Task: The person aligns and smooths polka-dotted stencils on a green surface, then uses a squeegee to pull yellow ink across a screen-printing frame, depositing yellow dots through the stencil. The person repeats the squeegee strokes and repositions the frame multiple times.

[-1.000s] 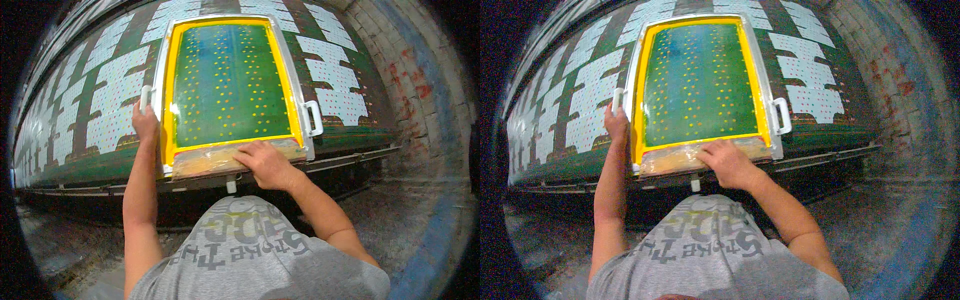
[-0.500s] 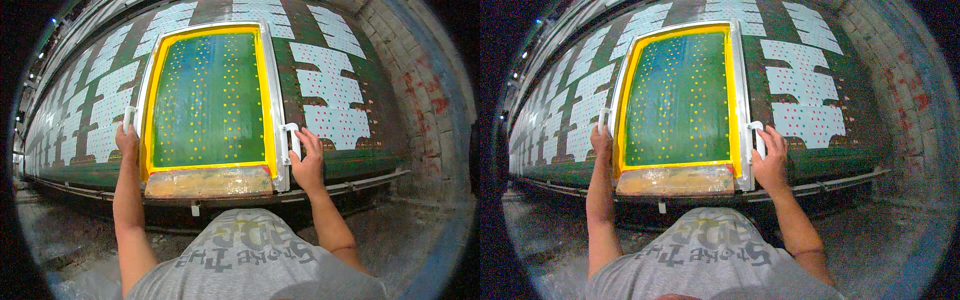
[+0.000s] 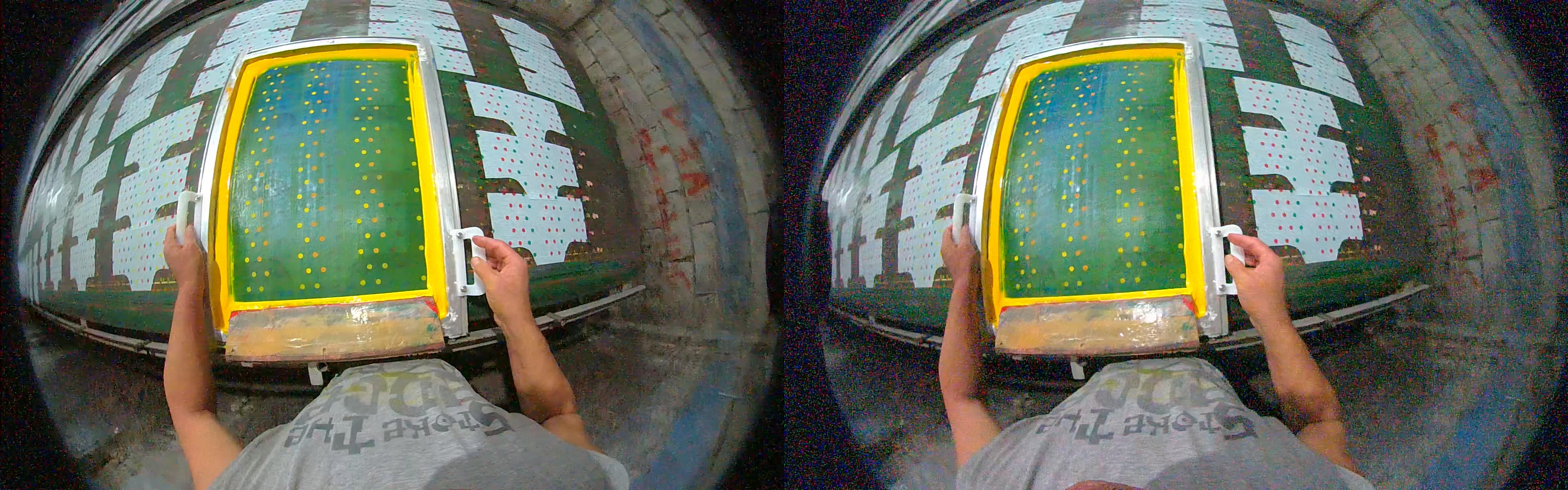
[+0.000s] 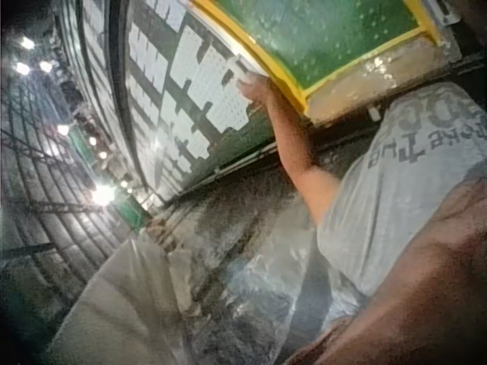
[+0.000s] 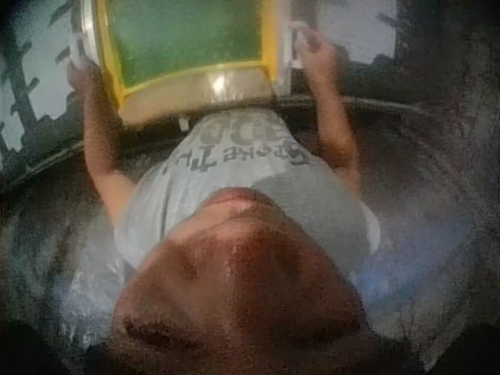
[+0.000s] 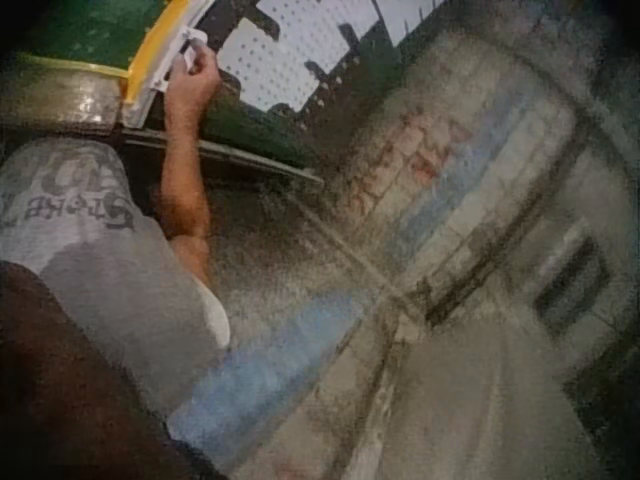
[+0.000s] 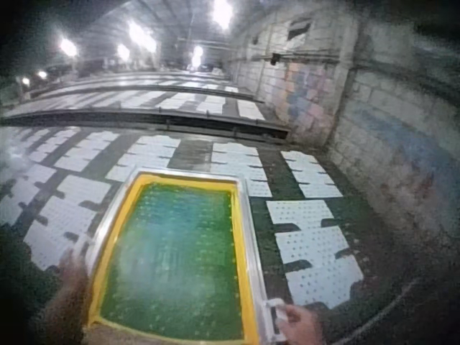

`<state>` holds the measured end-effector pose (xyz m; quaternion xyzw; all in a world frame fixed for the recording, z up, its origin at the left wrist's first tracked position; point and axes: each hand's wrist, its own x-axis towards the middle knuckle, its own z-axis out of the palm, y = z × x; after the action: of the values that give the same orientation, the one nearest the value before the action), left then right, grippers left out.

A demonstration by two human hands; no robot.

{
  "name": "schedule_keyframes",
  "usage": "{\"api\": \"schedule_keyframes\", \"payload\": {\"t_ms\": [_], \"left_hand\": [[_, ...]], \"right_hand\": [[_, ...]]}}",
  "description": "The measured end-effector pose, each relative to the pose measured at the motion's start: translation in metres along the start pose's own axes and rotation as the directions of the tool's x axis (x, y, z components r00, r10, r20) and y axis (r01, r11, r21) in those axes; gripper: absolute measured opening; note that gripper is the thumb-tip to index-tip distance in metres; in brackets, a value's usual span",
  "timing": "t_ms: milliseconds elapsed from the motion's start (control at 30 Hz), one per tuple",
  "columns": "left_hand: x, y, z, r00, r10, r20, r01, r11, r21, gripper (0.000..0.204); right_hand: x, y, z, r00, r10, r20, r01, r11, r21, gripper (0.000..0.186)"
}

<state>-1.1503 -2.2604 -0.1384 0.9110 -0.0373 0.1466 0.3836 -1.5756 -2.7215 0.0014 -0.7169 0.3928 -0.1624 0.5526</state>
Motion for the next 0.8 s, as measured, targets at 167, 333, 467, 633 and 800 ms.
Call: {"api": "schedule_keyframes", "payload": {"t_ms": [167, 333, 467, 633, 800], "left_hand": [[0.008, -0.002, -0.005, 0.999, 0.026, 0.041, -0.028, 0.998, 0.051, 0.028], [0.018, 0.018, -0.013, 0.990, -0.089, 0.108, 0.110, 0.972, -0.209, 0.025], [0.002, 0.066, -0.006, 0.989, -0.109, 0.104, 0.137, 0.940, -0.312, 0.023], [-0.038, 0.154, 0.027, 0.987, -0.122, 0.104, 0.147, 0.951, -0.271, 0.026], [-0.120, 0.254, 0.087, 0.992, -0.105, 0.069, 0.125, 0.899, -0.420, 0.021]], "right_hand": [[-0.011, -0.018, -0.007, 0.996, -0.084, -0.015, 0.085, 0.989, 0.123, 0.032], [-0.009, -0.035, -0.026, 0.985, -0.168, -0.043, 0.171, 0.983, 0.064, 0.033], [0.015, -0.035, -0.064, 0.987, -0.152, -0.049, 0.151, 0.988, -0.010, 0.032], [0.054, -0.024, -0.148, 0.977, -0.199, -0.072, 0.186, 0.969, -0.162, 0.031], [0.094, 0.027, -0.257, 0.991, -0.124, -0.052, 0.114, 0.979, -0.170, 0.031]]}}
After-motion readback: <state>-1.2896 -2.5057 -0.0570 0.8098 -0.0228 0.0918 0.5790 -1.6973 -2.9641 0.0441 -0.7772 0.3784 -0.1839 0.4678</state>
